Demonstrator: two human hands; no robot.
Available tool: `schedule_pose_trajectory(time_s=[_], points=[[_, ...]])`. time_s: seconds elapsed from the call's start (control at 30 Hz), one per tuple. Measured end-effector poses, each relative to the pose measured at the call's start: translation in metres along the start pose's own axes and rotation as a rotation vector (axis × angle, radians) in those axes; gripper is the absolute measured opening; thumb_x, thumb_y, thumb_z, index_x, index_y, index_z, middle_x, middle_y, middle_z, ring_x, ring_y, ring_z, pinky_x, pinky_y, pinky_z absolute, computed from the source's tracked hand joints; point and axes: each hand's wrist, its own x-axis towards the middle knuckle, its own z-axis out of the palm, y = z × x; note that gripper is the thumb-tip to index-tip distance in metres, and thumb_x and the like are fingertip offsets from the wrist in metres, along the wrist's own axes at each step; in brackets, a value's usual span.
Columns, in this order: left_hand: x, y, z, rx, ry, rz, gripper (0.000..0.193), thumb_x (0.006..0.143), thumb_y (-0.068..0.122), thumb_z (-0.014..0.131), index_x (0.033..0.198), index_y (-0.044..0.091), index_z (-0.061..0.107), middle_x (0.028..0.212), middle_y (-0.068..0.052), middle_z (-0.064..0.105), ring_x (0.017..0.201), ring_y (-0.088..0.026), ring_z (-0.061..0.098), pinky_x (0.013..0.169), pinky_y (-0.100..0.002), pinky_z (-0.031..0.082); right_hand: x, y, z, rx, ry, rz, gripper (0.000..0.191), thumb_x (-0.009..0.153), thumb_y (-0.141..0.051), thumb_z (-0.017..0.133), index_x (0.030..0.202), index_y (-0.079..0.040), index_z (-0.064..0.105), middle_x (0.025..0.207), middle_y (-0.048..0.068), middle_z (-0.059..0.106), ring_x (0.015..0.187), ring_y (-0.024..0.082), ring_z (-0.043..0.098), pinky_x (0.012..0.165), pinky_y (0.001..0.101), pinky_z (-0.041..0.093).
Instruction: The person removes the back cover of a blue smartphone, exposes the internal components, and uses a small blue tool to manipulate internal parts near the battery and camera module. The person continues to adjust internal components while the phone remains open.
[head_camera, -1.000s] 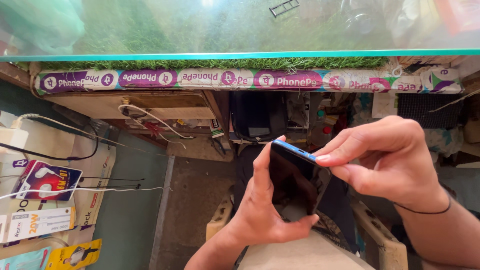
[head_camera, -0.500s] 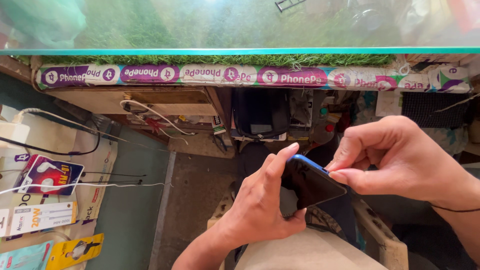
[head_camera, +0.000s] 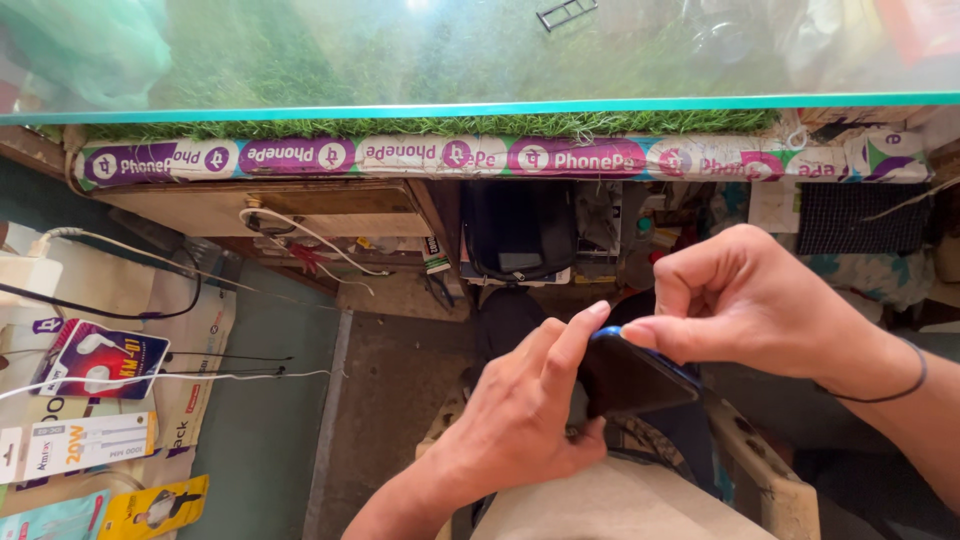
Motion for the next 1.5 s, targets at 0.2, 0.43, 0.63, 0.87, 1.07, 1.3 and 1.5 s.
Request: schedule_pose_trajectory(time_s=[0.2, 0.43, 0.63, 0.87, 1.07, 1.3, 1.5], points=[[-0.003, -0.004, 0.007, -0.260, -0.106, -0.056, 0.110, 0.075, 0.016, 0.085, 0.164, 0.004, 0.021, 0.129, -0.017, 0.060, 0.114, -0.035, 0.066, 0.098, -0.041, 0.056, 0.004, -0.013, 0.009, 0.085, 0.064, -0.007, 0.027, 0.090, -0.021, 0.074, 0.073, -0.002, 0.070, 0.064, 0.002, 0.069, 0.061, 0.005, 0.058, 0.053, 0.0244, 0.045], [-0.007, -0.022, 0.023, -1.071, -0.169, -0.272, 0.116, 0.073, 0.021, 0.087, 0.166, 0.000, 0.019, 0.150, -0.007, 0.048, 0.137, -0.013, 0.043, 0.126, -0.027, 0.032, -0.009, -0.023, 0.022, -0.266, 0.193, -0.914, 0.043, 0.084, -0.034, 0.087, 0.101, -0.011, 0.054, 0.106, 0.007, 0.063, 0.098, 0.022, 0.066, 0.084, 0.0349, 0.059], [-0.006, -0.028, 0.033, -1.272, -0.223, -0.324, 0.112, 0.075, 0.022, 0.088, 0.165, -0.004, 0.025, 0.143, -0.007, 0.046, 0.134, -0.015, 0.043, 0.123, -0.027, 0.033, -0.008, -0.012, 0.009, -0.510, 0.037, -1.080, 0.042, 0.082, -0.011, 0.088, 0.102, -0.008, 0.051, 0.110, 0.011, 0.062, 0.099, 0.030, 0.065, 0.083, 0.0424, 0.059], [-0.003, -0.035, 0.038, -1.429, -0.265, -0.419, 0.111, 0.078, 0.022, 0.091, 0.167, -0.003, 0.028, 0.142, -0.008, 0.048, 0.135, -0.015, 0.046, 0.123, -0.029, 0.035, 0.000, -0.013, 0.006, -0.578, -0.049, -1.040, 0.045, 0.083, -0.008, 0.087, 0.108, -0.005, 0.050, 0.110, 0.014, 0.062, 0.096, 0.034, 0.065, 0.078, 0.0412, 0.058], [-0.008, -0.031, 0.044, -1.533, -0.251, -0.460, 0.103, 0.079, 0.024, 0.089, 0.160, -0.004, 0.033, 0.117, -0.003, 0.048, 0.110, -0.012, 0.049, 0.104, -0.026, 0.042, -0.009, -0.022, 0.016, -0.560, -0.072, -0.893, 0.047, 0.084, -0.011, 0.088, 0.106, -0.009, 0.046, 0.105, 0.010, 0.060, 0.094, 0.032, 0.065, 0.073, 0.0386, 0.056], [0.001, -0.025, 0.038, -1.508, -0.260, -0.519, 0.106, 0.077, 0.027, 0.090, 0.161, -0.002, 0.032, 0.128, -0.004, 0.051, 0.120, -0.011, 0.053, 0.103, -0.022, 0.042, -0.008, -0.024, 0.014, -0.500, -0.140, -0.824, 0.054, 0.082, -0.012, 0.089, 0.111, -0.013, 0.043, 0.103, 0.008, 0.060, 0.092, 0.029, 0.061, 0.078, 0.0385, 0.054], [0.008, -0.020, 0.031, -1.485, -0.246, -0.471, 0.121, 0.070, 0.053, 0.083, 0.163, -0.005, 0.032, 0.104, -0.001, 0.050, 0.085, -0.006, 0.051, 0.075, -0.018, 0.038, 0.006, -0.004, 0.019, -0.328, 0.045, -0.678, 0.070, 0.075, -0.015, 0.094, 0.117, -0.013, 0.039, 0.105, 0.008, 0.057, 0.092, 0.018, 0.060, 0.076, 0.0306, 0.054]])
